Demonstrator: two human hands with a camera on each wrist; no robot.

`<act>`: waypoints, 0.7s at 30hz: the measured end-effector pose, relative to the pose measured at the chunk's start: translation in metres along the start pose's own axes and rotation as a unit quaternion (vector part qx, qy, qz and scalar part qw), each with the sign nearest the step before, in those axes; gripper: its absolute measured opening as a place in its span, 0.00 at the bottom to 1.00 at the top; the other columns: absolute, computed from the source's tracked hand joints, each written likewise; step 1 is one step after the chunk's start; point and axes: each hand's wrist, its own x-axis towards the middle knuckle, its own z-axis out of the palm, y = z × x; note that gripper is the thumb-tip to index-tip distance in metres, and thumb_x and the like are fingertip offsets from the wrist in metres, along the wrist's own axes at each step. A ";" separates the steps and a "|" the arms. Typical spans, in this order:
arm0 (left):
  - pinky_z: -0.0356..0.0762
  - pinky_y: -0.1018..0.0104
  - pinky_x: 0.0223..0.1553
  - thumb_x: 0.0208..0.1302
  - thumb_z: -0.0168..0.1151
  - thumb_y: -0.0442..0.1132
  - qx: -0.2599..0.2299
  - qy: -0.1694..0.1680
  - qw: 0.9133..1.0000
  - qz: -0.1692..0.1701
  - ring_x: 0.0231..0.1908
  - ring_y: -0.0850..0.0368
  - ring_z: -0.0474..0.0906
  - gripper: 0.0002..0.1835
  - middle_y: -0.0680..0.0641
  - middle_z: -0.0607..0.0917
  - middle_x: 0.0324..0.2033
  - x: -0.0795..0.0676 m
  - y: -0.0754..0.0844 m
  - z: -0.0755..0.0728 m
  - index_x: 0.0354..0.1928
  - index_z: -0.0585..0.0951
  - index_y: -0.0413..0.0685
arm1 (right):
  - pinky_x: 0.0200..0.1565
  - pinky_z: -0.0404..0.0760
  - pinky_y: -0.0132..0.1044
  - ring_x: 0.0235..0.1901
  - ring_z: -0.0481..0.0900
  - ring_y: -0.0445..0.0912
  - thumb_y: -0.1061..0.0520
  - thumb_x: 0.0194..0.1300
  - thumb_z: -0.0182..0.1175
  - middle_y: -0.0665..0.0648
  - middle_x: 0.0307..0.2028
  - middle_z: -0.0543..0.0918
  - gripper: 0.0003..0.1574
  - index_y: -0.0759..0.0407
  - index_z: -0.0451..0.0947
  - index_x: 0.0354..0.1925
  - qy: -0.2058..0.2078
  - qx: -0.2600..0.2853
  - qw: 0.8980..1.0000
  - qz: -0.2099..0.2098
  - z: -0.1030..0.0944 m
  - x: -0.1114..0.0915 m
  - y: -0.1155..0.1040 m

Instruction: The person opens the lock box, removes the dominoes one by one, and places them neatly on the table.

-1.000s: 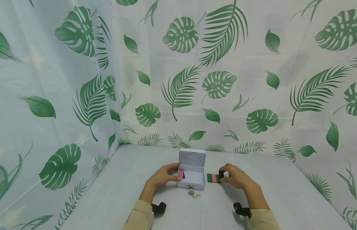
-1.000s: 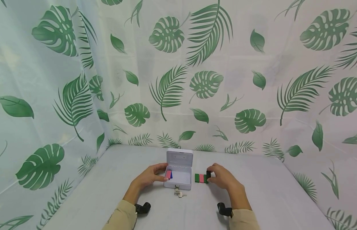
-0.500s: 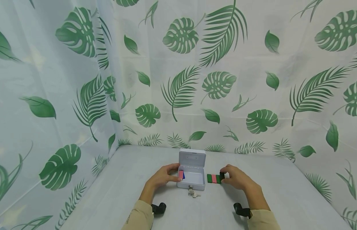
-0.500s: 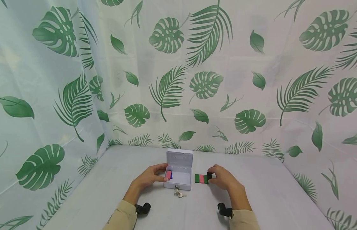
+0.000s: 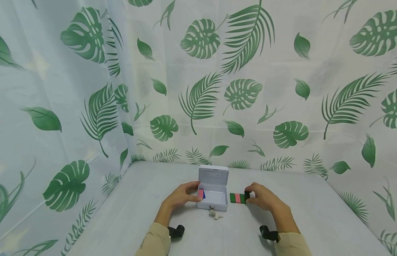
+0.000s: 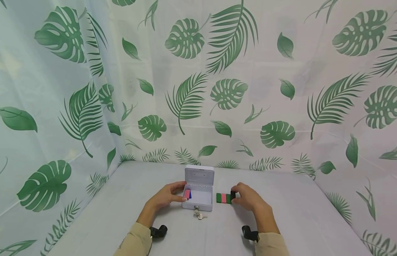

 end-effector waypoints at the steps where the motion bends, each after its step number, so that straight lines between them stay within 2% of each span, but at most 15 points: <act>1: 0.60 0.41 0.77 0.60 0.78 0.41 0.000 0.000 1.000 0.000 0.75 0.42 0.67 0.41 0.43 0.75 0.73 0.000 0.000 0.000 0.75 0.71 0.45 | 0.59 0.81 0.60 0.54 0.83 0.58 0.62 0.61 0.74 0.59 0.50 0.85 0.24 0.67 0.83 0.55 -0.001 -0.001 1.000 0.001 0.000 0.000 0.000; 21: 0.60 0.40 0.77 0.60 0.77 0.40 -0.008 -0.001 1.000 0.004 0.75 0.42 0.68 0.41 0.43 0.75 0.73 0.001 -0.001 0.000 0.75 0.71 0.45 | 0.62 0.79 0.61 0.54 0.83 0.56 0.63 0.61 0.73 0.57 0.51 0.85 0.24 0.67 0.83 0.56 -0.017 -0.004 1.000 0.022 0.003 0.002 0.002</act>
